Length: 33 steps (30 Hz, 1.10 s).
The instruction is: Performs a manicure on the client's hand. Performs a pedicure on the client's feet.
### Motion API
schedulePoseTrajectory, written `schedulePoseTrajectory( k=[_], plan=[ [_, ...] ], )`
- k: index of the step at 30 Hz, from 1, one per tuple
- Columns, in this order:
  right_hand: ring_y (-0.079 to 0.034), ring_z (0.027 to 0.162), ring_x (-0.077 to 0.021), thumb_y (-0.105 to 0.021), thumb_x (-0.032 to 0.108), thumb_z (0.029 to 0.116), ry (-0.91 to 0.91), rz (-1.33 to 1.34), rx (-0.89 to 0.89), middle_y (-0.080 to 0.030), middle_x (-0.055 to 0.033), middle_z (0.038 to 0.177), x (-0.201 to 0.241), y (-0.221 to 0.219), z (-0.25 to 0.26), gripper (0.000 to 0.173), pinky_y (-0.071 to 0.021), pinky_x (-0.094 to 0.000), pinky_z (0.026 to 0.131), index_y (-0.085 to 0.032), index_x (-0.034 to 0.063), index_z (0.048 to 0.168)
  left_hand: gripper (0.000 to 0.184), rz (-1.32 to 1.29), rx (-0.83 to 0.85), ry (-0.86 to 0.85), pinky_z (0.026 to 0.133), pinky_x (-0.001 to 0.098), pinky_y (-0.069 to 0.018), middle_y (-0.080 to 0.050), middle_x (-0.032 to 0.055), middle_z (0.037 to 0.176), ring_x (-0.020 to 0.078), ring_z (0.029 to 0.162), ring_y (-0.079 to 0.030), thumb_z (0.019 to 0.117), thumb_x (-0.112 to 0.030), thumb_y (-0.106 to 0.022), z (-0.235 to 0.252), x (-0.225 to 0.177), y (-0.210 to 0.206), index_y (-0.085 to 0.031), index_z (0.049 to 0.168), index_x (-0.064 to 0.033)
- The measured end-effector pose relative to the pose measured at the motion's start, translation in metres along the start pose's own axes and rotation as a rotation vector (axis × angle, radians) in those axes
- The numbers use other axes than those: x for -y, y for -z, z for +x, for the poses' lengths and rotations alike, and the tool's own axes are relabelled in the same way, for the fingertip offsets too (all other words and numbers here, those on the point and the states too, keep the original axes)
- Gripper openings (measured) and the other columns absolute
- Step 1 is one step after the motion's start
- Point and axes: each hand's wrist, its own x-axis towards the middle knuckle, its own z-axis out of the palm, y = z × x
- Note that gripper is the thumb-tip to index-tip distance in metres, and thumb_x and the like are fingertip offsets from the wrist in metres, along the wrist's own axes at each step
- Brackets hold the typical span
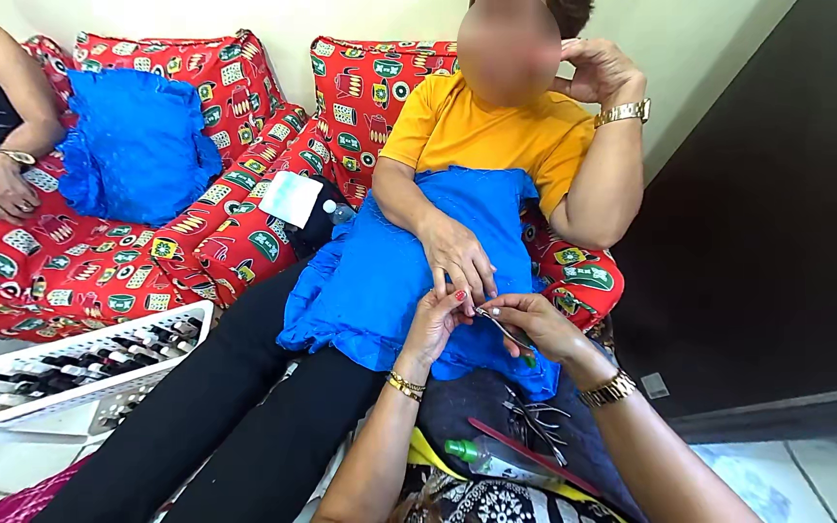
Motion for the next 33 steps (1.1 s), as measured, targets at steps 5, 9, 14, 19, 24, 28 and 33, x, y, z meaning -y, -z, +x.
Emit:
schedulePoseTrajectory(
  k=[5,9,14,19,24,28,33],
  plan=[
    [-0.051,0.042,-0.0019,-0.048,0.006,0.1056,-0.031,0.011,0.019,-0.058,0.0044,0.06,0.003,0.001,0.003,0.022,-0.0456,-0.0157,0.041,-0.069,0.0003,0.107,0.017,-0.008,0.001,-0.001,0.071,0.0267,-0.0591,-0.071,0.0049,0.077,0.0124,0.071,-0.07,0.0998,-0.006,-0.053,0.001,0.001,0.001,-0.068,0.09,-0.0047],
    [-0.048,0.042,-0.0006,-0.049,0.007,0.1056,-0.036,-0.029,0.031,-0.056,0.0054,0.061,0.005,0.002,0.006,0.019,-0.044,-0.015,0.041,-0.067,0.0017,0.104,0.017,-0.005,-0.009,-0.001,0.071,0.0266,-0.0591,-0.07,0.0046,0.077,0.0122,0.071,-0.069,0.0994,-0.005,-0.053,0.0,0.001,0.0,-0.067,0.089,-0.0052],
    [-0.039,0.041,0.003,-0.05,0.008,0.1045,0.019,-0.045,0.051,-0.053,0.0082,0.06,0.006,0.005,0.006,0.02,-0.0348,-0.0132,0.04,-0.069,0.0039,0.106,0.016,-0.016,0.0,0.002,0.07,0.0258,-0.0591,-0.071,0.0049,0.076,0.012,0.07,-0.07,0.0994,-0.005,-0.053,0.0,0.0,0.001,-0.067,0.091,-0.0046],
    [-0.046,0.043,0.0021,-0.052,0.008,0.1039,0.028,-0.147,0.057,-0.06,0.0075,0.066,0.009,0.009,0.006,0.02,-0.0422,-0.0136,0.042,-0.071,0.0039,0.108,0.017,-0.008,-0.018,0.005,0.07,0.0263,-0.0592,-0.07,0.0046,0.075,0.0118,0.069,-0.069,0.0992,-0.004,-0.052,0.0,0.0,0.0,-0.066,0.09,-0.0048],
    [-0.05,0.042,0.0003,-0.05,0.008,0.1047,0.032,-0.207,0.061,-0.06,0.0058,0.062,0.011,0.008,0.005,0.022,-0.0442,-0.0148,0.041,-0.071,0.0016,0.11,0.017,0.018,-0.014,0.002,0.071,0.0259,-0.0588,-0.07,0.0043,0.077,0.0112,0.07,-0.069,0.1003,-0.005,-0.052,0.0,-0.001,0.0,-0.066,0.092,-0.0047],
    [-0.051,0.042,0.0002,-0.051,0.007,0.105,0.002,-0.193,0.048,-0.061,0.0047,0.062,0.013,0.006,0.007,0.021,-0.044,-0.0144,0.041,-0.071,0.0013,0.108,0.017,0.019,-0.016,0.0,0.071,0.0257,-0.059,-0.07,0.0041,0.076,0.0111,0.07,-0.069,0.1002,-0.004,-0.052,-0.001,-0.001,0.0,-0.066,0.092,-0.0046],
    [-0.049,0.042,0.0002,-0.052,0.007,0.105,-0.036,-0.179,0.047,-0.058,0.0051,0.062,0.016,0.004,0.01,0.017,-0.0436,-0.0143,0.041,-0.068,0.0022,0.104,0.017,0.008,-0.019,0.001,0.07,0.0259,-0.059,-0.07,0.0043,0.076,0.0113,0.069,-0.069,0.1002,-0.004,-0.052,-0.001,-0.001,0.0,-0.066,0.092,-0.0049]
  ],
)
